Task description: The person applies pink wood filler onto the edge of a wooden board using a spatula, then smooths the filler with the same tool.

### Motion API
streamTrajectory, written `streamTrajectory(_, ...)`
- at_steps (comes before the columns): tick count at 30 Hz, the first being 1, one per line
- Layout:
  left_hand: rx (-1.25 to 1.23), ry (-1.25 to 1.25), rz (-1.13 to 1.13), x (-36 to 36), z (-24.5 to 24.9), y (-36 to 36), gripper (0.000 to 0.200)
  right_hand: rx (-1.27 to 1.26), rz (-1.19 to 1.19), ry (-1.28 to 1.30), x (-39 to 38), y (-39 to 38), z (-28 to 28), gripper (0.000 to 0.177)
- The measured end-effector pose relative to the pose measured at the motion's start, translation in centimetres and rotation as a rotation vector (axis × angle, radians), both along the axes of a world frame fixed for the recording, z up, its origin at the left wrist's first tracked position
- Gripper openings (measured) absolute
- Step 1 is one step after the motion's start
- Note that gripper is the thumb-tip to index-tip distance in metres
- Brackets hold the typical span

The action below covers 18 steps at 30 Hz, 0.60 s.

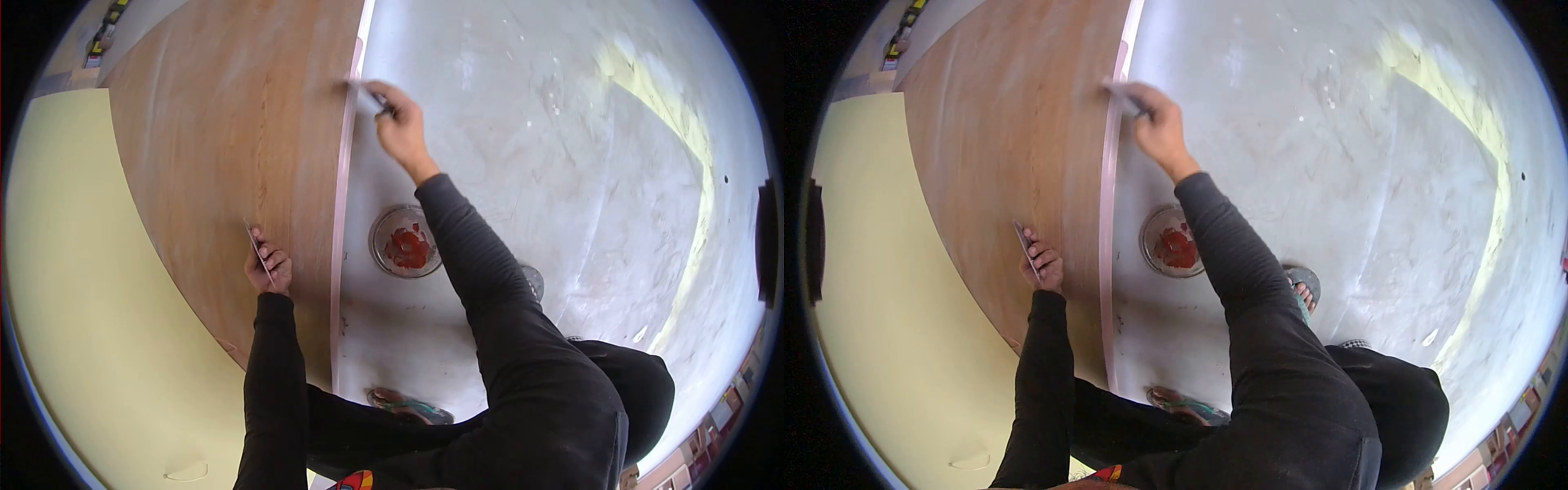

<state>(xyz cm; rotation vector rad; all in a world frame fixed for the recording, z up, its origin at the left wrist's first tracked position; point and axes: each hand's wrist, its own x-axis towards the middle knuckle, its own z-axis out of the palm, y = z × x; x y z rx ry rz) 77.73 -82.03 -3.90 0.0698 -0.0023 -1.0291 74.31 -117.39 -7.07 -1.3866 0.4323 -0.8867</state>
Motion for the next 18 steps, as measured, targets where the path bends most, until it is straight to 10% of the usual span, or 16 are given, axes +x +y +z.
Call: streamTrajectory(18,0.058,0.018,-0.021,-0.3,1.0,-0.3,0.030,-0.024,0.289,0.230,-1.6,-1.7,0.0,0.054)
